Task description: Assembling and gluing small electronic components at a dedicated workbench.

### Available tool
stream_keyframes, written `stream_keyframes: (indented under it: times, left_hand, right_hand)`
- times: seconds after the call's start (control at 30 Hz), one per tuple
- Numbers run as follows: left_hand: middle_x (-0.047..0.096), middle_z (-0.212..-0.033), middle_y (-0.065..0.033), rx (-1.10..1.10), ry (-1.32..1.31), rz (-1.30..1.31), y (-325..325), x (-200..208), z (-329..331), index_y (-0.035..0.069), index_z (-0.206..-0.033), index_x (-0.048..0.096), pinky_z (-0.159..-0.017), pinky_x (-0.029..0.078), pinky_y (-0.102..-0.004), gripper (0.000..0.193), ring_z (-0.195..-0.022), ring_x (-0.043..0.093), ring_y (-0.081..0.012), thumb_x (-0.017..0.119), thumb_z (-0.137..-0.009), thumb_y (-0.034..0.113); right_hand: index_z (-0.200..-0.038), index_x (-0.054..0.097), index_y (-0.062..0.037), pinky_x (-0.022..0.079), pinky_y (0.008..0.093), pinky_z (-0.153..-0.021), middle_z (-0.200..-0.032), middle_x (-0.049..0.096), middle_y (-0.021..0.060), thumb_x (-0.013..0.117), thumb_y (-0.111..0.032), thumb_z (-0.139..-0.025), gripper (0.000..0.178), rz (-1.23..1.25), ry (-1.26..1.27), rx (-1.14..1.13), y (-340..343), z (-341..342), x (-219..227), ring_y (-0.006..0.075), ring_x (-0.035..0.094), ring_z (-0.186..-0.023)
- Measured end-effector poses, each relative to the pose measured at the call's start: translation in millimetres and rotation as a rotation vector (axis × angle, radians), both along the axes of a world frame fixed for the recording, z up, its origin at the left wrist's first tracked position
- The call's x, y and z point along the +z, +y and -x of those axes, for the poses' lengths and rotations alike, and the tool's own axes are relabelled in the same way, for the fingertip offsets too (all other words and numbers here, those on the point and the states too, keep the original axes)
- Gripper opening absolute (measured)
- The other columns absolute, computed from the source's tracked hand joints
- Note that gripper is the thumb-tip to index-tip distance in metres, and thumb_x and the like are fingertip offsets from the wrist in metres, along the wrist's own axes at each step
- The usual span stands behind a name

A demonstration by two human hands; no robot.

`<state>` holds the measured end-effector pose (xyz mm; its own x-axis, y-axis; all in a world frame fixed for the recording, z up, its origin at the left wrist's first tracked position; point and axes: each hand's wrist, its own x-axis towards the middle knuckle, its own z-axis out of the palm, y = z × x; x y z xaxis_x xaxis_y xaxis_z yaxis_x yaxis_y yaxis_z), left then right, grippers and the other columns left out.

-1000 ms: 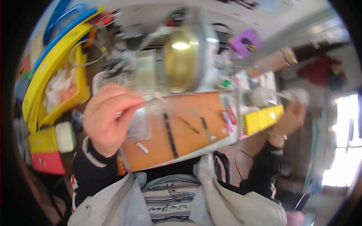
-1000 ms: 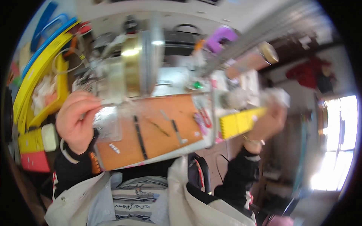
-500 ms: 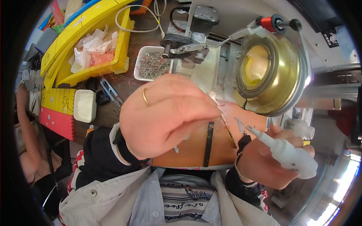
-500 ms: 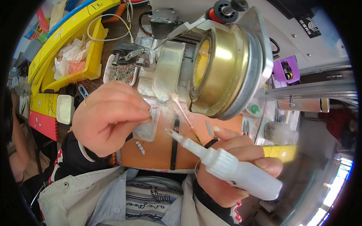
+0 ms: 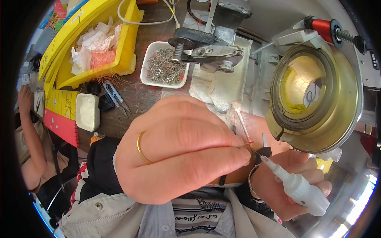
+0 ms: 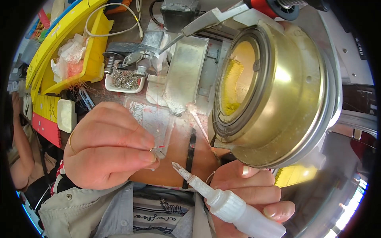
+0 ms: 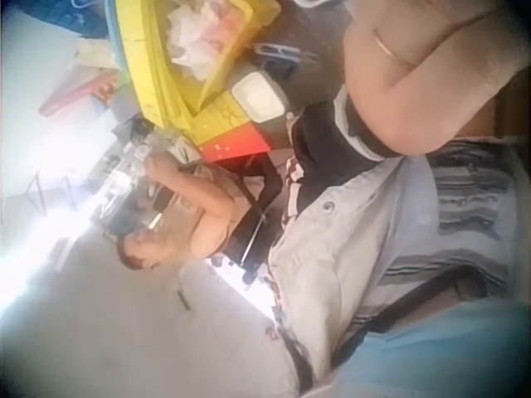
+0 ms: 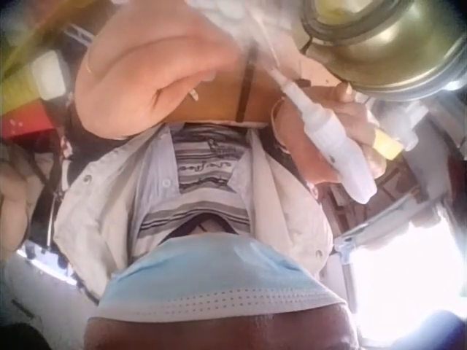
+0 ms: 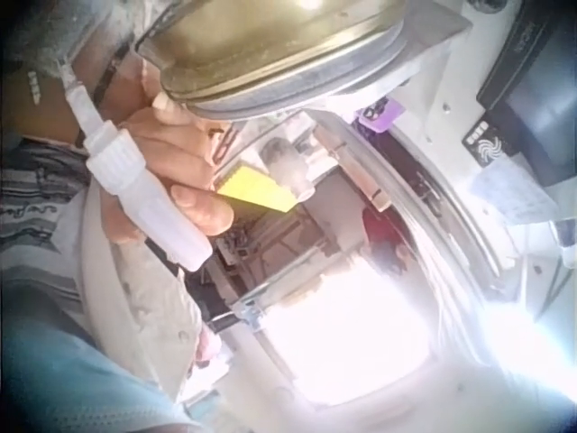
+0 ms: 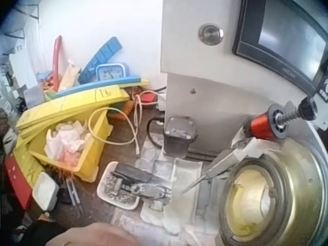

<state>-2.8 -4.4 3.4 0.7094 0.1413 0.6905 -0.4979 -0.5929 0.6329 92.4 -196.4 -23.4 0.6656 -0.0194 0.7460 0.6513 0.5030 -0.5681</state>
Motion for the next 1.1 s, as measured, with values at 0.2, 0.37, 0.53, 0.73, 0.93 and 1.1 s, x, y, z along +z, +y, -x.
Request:
stream_keyframes:
  times: [0.2,0.37,0.53,0.73,0.93,1.1]
  left_hand:
    - [0.069,-0.094,-0.0071,0.011,-0.034,-0.054,0.5,1.0,-1.5,0.007,-0.091,0.07,-0.064,0.048,-0.0324,0.03,-0.076,0.066,-0.0212,0.087,-0.066,0.004]
    - [0.069,-0.094,-0.0071,0.003,-0.011,-0.041,0.9,1.0,0.2,0.007,-0.091,0.07,-0.064,0.048,-0.0321,0.03,-0.076,0.067,-0.0214,0.087,-0.067,0.004]
    - [0.069,-0.095,-0.0068,-0.002,0.008,-0.042,1.5,4.0,2.1,0.007,-0.093,0.07,-0.065,0.048,-0.0319,0.03,-0.078,0.067,-0.0216,0.086,-0.068,0.004]
    - [0.068,-0.096,-0.0068,-0.003,0.032,-0.052,1.0,3.8,2.9,0.007,-0.095,0.07,-0.066,0.049,-0.0321,0.03,-0.079,0.067,-0.0217,0.085,-0.069,0.003]
    - [0.068,-0.095,-0.007,-0.031,0.023,-0.062,4.0,4.0,2.3,0.007,-0.095,0.07,-0.066,0.049,-0.0323,0.029,-0.079,0.067,-0.0218,0.085,-0.07,0.003]
    - [0.069,-0.095,-0.0075,-0.023,0.016,-0.058,3.4,3.4,2.5,0.006,-0.094,0.07,-0.065,0.049,-0.032,0.028,-0.078,0.067,-0.022,0.085,-0.071,0.004]
  right_hand:
    - [-0.117,0.045,0.0031,0.049,0.036,-0.075,-0.069,0.041,0.0015,0.055,-0.043,-0.094,0.052,-0.096,-0.09,0.074,7.2,-4.2,-3.6,0.0139,0.041,-0.062]
    - [-0.116,0.044,0.0048,0.051,0.0378,-0.079,-0.069,0.039,0.0017,0.056,-0.041,-0.094,0.052,-0.116,-0.112,0.121,8.0,-6.1,-4.7,0.0146,0.041,-0.062]
    - [-0.115,0.044,0.0052,0.054,0.0405,-0.08,-0.069,0.039,0.0025,0.056,-0.042,-0.094,0.053,-0.052,-0.145,0.119,3.2,-8.0,-3.4,0.0134,0.042,-0.062]
    - [-0.116,0.044,0.0052,0.055,0.0425,-0.085,-0.069,0.038,0.0018,0.056,-0.042,-0.095,0.053,-0.088,-0.107,-0.025,8.7,-3.0,-4.0,0.0138,0.046,-0.065]
    - [-0.116,0.044,0.0042,0.055,0.0446,-0.089,-0.069,0.038,0.0016,0.058,-0.041,-0.094,0.052,-0.1,-0.101,0.105,4.0,-4.0,-3.6,0.0136,0.047,-0.066]
    - [-0.116,0.044,0.004,0.054,0.0408,-0.083,-0.068,0.038,0.0014,0.059,-0.04,-0.094,0.052,-0.133,-0.074,-0.01,10.8,0.0,-3.6,0.0128,0.046,-0.066]
